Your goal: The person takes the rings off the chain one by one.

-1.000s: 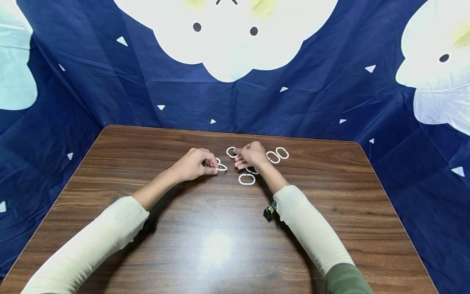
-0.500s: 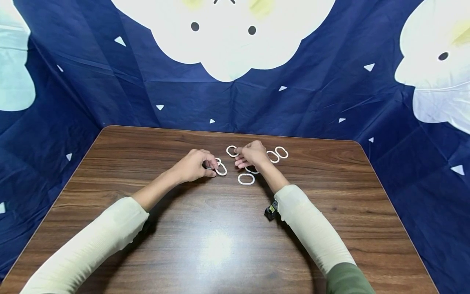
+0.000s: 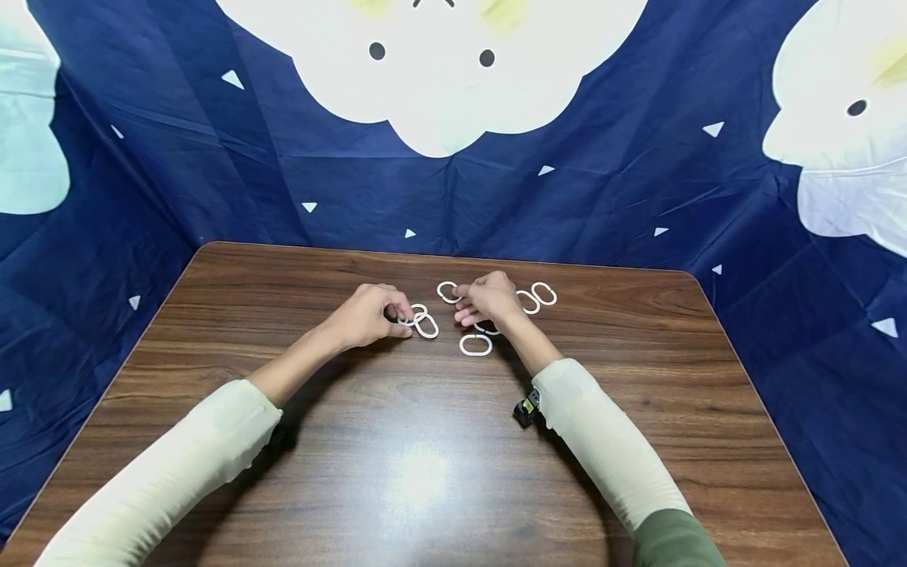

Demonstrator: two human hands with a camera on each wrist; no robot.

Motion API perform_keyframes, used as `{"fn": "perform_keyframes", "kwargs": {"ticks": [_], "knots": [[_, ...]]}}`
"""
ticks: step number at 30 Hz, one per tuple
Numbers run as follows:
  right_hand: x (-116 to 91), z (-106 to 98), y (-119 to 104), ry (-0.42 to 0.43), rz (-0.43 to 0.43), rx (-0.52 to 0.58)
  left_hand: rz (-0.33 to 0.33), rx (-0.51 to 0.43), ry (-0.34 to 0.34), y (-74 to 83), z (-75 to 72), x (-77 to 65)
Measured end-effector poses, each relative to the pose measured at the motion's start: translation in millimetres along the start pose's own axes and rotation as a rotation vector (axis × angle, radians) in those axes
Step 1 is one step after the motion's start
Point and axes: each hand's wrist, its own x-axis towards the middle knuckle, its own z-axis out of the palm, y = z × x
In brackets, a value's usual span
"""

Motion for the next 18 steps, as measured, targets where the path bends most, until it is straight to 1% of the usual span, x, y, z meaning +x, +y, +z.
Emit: {"fn": "perform_keyframes", "kwargs": {"ticks": [6,9,14,15,16,17,18], "knots": [[-2.4,-1.3,1.9,-0.006,-0.019,0.0,-0.038,0.013,0.006,-2.7,1.2,-0.5],[-5.6,-1.1,2.9,-0.01,-0.028,-0.009,-0.035,0.013,0.007,-3.2,1.8,-0.3],[-13.8,1.2,4.6,-0.032,-0.032,-0.031,-0.001,0.005,0.017,-8.0,2.9,0.6],[-16.0,1.9,4.7,-0.042,-0.032,-0.033,0.017,0.004,0.026,-14.8,5.4,1.7],[-18.4,2.7,4.8,-0.054,-0.031,-0.034,0.028,0.001,0.031,-17.9,6.2,2.2],[-20.8,3.3,4.9,-0.065,-0.029,-0.035,0.049,-0.007,0.041,-26.4,9.0,4.1],[-23.4,3.9,4.9,-0.075,-0.025,-0.037,0.061,-0.012,0.045,-28.8,9.4,4.2]]}}
